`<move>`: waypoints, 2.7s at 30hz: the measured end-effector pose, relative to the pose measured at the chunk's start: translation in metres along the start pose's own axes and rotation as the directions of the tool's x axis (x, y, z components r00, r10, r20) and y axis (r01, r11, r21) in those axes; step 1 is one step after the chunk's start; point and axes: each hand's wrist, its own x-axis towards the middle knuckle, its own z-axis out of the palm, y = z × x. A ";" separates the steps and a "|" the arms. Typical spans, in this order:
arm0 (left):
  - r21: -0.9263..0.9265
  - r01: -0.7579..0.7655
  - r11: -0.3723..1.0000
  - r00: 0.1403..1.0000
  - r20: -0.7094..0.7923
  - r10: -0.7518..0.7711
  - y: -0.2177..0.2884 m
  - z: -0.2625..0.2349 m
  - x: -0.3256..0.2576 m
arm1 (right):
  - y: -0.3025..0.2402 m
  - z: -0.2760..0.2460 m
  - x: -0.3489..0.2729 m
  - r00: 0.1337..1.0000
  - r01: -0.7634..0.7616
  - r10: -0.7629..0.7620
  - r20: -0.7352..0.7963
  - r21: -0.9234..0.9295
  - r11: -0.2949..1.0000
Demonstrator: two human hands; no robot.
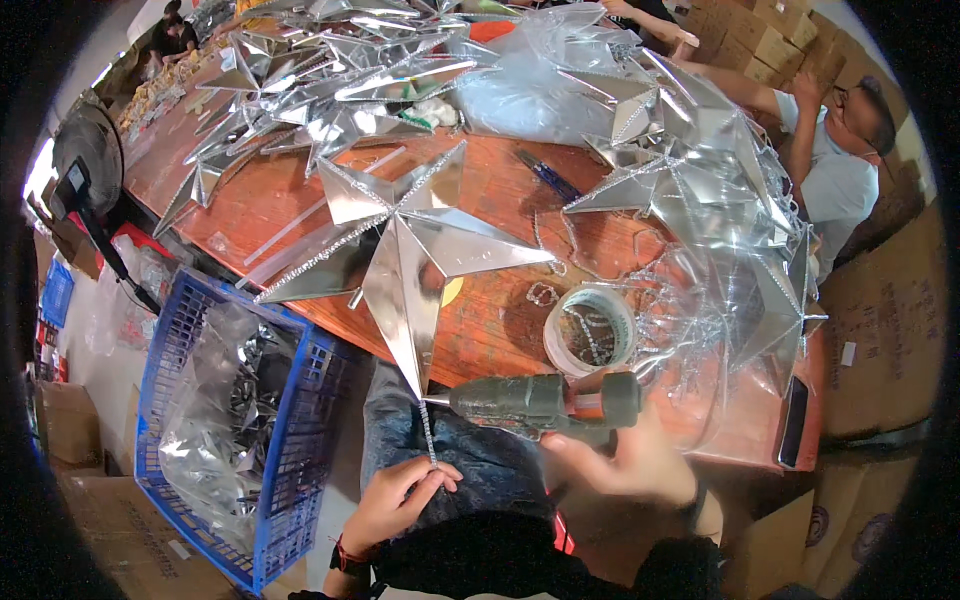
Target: Assembling silver foil star decorations using a glue gun and silver chains.
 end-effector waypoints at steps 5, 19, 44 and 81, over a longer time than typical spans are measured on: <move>0.008 0.003 1.000 1.000 0.016 -0.003 0.001 -0.002 0.002 | -0.004 -0.003 0.002 0.997 0.078 -0.075 0.032 -0.143 0.987; 0.042 -0.067 0.997 0.997 0.037 0.066 -0.013 -0.005 0.009 | -0.052 -0.002 0.056 0.998 -0.021 0.010 -0.065 -0.175 0.984; 0.065 -0.027 0.998 0.998 0.054 0.024 -0.024 -0.011 0.017 | -0.058 0.002 0.086 0.958 0.239 -0.281 -0.061 -0.372 0.897; 0.066 -0.061 0.996 0.997 0.053 0.058 -0.032 -0.010 0.019 | -0.067 0.010 0.103 0.918 0.326 -0.397 -0.016 -0.542 0.775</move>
